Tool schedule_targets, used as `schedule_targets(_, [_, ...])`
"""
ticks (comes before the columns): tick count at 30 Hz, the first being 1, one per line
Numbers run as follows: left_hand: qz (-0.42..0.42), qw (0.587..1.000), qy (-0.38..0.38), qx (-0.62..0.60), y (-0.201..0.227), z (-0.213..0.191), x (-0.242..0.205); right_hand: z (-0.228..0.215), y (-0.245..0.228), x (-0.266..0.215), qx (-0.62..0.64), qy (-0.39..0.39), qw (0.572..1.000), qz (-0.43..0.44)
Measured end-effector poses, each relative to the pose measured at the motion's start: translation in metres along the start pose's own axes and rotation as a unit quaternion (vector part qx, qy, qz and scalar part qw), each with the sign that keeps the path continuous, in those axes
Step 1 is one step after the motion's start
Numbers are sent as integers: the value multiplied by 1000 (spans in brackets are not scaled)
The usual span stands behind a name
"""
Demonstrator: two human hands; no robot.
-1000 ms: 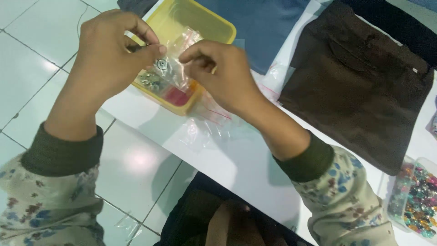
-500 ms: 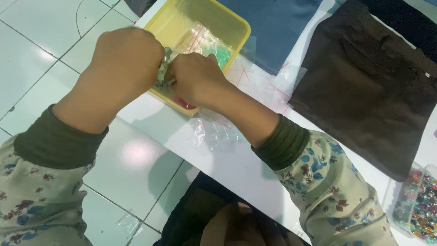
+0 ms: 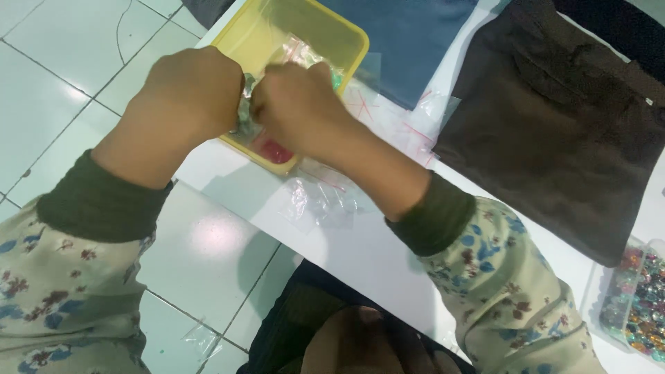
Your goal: Sorting and bagging small metal buttons and beads into plastic bags
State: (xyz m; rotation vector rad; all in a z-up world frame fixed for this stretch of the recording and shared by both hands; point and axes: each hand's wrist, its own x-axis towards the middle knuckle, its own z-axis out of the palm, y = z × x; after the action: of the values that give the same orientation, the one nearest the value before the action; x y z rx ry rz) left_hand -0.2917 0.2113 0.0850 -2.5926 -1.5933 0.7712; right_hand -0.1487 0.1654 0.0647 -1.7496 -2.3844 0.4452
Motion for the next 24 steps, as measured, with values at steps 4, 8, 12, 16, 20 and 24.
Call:
schedule_targets(4, [17,997,69,27,10,-10,-32,-31,32,-44,20,242,961,-133])
schedule_targets(8, [108,948,295,48,47,-4,-60,-63,52,-118,42,282,947,-146])
schedule_targets(12, [206,905,373,12,120,-19,-90,-67,76,-197,71,300,945,-115])
schedule_targets(16, [259,869,422,-13,218,-27,-104,-52,114,-275,46,289,956,-35])
schedule_targets(20, [335,841,404,-132,322,-30,-103,-38,168,-349,32,288,956,46])
schedule_targets(24, [418,806,380,-177,408,-34,-99,-64,192,-428,32,275,951,134])
